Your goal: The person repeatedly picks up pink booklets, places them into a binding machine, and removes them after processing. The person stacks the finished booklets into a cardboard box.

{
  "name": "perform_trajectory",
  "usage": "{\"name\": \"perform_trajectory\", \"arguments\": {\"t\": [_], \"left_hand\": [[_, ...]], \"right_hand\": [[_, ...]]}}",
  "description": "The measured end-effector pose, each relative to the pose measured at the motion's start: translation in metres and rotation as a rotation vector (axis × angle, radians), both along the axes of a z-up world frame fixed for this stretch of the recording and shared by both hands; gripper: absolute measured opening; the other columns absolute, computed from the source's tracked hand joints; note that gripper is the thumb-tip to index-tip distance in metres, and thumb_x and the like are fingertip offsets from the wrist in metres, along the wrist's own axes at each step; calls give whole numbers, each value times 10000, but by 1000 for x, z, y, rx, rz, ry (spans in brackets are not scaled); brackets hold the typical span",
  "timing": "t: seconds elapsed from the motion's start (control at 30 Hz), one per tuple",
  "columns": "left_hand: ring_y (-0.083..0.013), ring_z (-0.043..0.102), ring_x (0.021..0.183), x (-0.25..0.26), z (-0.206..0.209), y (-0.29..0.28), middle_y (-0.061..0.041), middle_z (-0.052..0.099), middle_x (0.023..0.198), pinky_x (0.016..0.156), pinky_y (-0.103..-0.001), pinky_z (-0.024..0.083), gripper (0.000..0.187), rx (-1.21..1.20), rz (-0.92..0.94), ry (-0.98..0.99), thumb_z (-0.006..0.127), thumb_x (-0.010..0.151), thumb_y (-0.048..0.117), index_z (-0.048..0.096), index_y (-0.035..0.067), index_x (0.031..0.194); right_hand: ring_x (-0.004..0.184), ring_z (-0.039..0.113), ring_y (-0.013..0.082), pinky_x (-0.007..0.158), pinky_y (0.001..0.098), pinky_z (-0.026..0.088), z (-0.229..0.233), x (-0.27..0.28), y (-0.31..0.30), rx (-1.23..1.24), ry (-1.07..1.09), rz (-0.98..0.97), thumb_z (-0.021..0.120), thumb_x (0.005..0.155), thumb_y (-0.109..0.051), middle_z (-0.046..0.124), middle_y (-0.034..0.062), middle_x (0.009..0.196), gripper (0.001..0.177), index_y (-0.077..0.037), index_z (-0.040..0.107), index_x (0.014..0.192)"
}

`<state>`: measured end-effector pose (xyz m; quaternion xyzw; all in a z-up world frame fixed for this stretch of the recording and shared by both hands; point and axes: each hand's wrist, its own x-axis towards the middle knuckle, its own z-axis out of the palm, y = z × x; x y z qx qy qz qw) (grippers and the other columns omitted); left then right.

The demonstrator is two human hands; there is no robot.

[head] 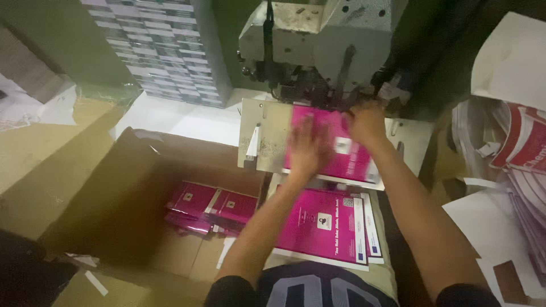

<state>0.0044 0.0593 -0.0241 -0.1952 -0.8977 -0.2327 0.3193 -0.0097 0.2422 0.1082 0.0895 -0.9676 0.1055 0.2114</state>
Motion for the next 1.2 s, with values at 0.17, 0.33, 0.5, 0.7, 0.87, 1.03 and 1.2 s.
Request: {"name": "perform_trajectory", "arguments": {"t": [0.17, 0.33, 0.5, 0.7, 0.87, 1.03, 1.2], "left_hand": [[-438, 125, 1637, 24, 17, 29, -236, 173, 1749, 1284, -694, 106, 878, -56, -63, -2, 686, 903, 578, 332, 233, 1629], [-399, 134, 1649, 19, 4, 27, -198, 167, 1759, 1295, -681, 118, 867, -52, -69, -2, 756, 897, 494, 330, 251, 1612], [-354, 211, 1631, 19, 24, 14, -164, 285, 1728, 1278, -634, 236, 682, -109, -36, 14, 769, 896, 393, 514, 231, 1508], [-270, 464, 1502, 34, 98, -19, -58, 523, 1560, 1271, -538, 288, 663, 145, -24, -363, 604, 976, 315, 408, 276, 1608], [-141, 735, 837, 41, 53, -76, 101, 734, 910, 760, -341, 548, 176, -176, -92, 152, 647, 970, 227, 668, 327, 1113], [-241, 679, 841, 97, 22, -207, -33, 717, 927, 840, -421, 509, 188, 566, 103, 65, 803, 891, 270, 711, 214, 1046], [-230, 615, 1222, 133, -33, -276, -160, 656, 1292, 1165, -423, 383, 585, 1169, 407, 120, 862, 909, 128, 548, 73, 1399]], "right_hand": [[951, 755, 369, 801, 451, 581, -7, -1, -4, 170, -82, 17, 552, 1067, -195, 772, 193, 979, 309, 5, 785, 1105], [756, 635, 265, 680, 391, 489, -21, -10, 6, -28, -165, 10, 503, 1081, -178, 680, 122, 801, 297, -61, 743, 951], [859, 729, 438, 760, 519, 559, -31, -13, 13, 105, -151, 24, 489, 1069, -218, 761, 233, 876, 375, 14, 767, 971], [1350, 604, 366, 1204, 559, 374, -28, 28, -6, 364, -39, -81, 690, 962, -167, 718, 170, 1308, 379, -54, 699, 1323], [1206, 671, 322, 949, 498, 524, 28, 160, -76, 253, 522, 512, 595, 986, -100, 729, 83, 1286, 297, -140, 726, 1250], [1018, 719, 366, 780, 487, 574, -34, 190, -54, 8, 259, 712, 663, 924, -129, 744, 101, 1100, 258, -132, 745, 1169], [1310, 647, 418, 1075, 535, 524, -120, 184, 13, 117, -305, 308, 798, 811, -278, 695, 188, 1340, 530, -122, 702, 1308]]}}
